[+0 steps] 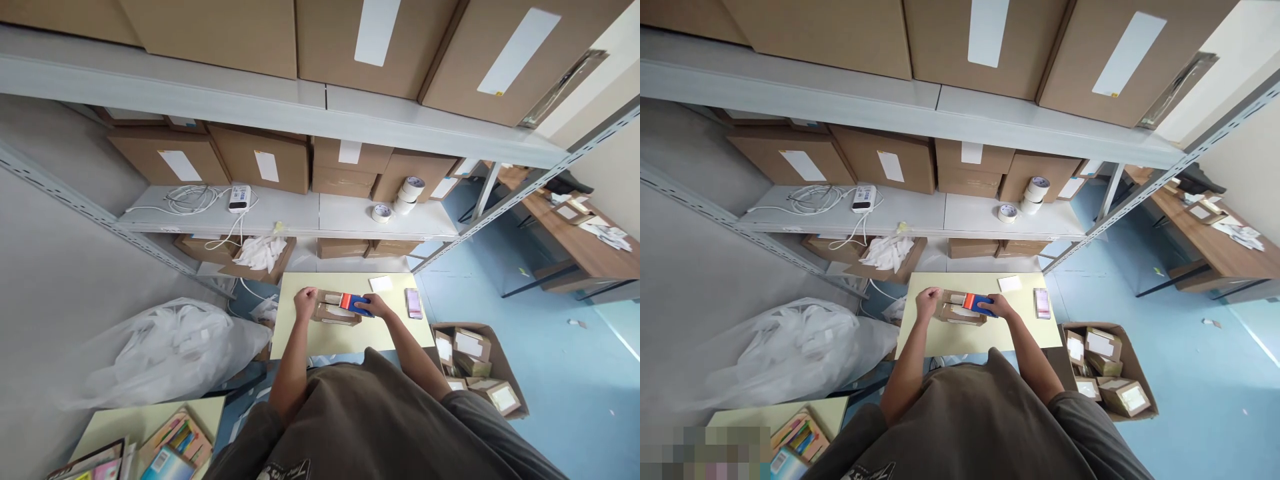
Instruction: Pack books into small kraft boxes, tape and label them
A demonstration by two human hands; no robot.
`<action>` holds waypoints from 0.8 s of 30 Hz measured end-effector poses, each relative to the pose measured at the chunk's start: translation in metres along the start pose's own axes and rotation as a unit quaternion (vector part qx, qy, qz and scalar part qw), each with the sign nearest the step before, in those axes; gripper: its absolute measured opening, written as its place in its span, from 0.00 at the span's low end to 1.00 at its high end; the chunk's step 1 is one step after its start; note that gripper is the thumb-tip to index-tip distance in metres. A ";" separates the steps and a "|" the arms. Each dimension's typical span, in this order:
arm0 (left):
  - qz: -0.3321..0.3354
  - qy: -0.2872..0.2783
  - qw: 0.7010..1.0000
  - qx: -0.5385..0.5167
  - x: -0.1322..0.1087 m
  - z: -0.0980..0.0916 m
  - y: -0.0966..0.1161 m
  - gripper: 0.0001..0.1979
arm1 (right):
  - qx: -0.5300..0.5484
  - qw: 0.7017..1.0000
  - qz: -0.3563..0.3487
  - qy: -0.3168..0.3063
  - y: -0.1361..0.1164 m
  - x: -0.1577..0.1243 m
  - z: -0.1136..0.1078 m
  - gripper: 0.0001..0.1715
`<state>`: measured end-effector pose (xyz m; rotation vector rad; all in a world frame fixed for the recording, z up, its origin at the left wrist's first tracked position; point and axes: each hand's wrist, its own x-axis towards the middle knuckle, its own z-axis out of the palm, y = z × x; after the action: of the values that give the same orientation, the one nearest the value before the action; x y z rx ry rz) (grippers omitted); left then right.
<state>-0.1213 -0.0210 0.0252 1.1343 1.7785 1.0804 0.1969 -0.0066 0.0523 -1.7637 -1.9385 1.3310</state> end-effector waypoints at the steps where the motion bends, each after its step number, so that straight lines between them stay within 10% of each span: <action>1: -0.009 0.006 1.000 -0.001 0.003 -0.008 -0.006 0.11 | -0.011 1.000 0.006 -0.003 0.002 0.000 -0.001 0.32; 8: -0.080 0.013 0.997 -0.002 0.016 -0.018 -0.046 0.12 | -0.127 0.991 0.034 0.021 -0.012 0.009 0.007 0.28; 18: -0.205 -0.005 0.978 -0.042 0.025 0.032 -0.087 0.06 | -0.191 0.978 0.076 0.046 -0.026 0.017 0.030 0.26; 24: -0.207 -0.053 0.973 -0.081 0.010 0.062 -0.092 0.20 | -0.213 0.969 0.116 0.049 -0.033 0.018 0.038 0.27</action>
<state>-0.0963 -0.0193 -0.0833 0.6679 1.7080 0.8757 0.1436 -0.0042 0.0470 -2.2641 -2.1344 0.9053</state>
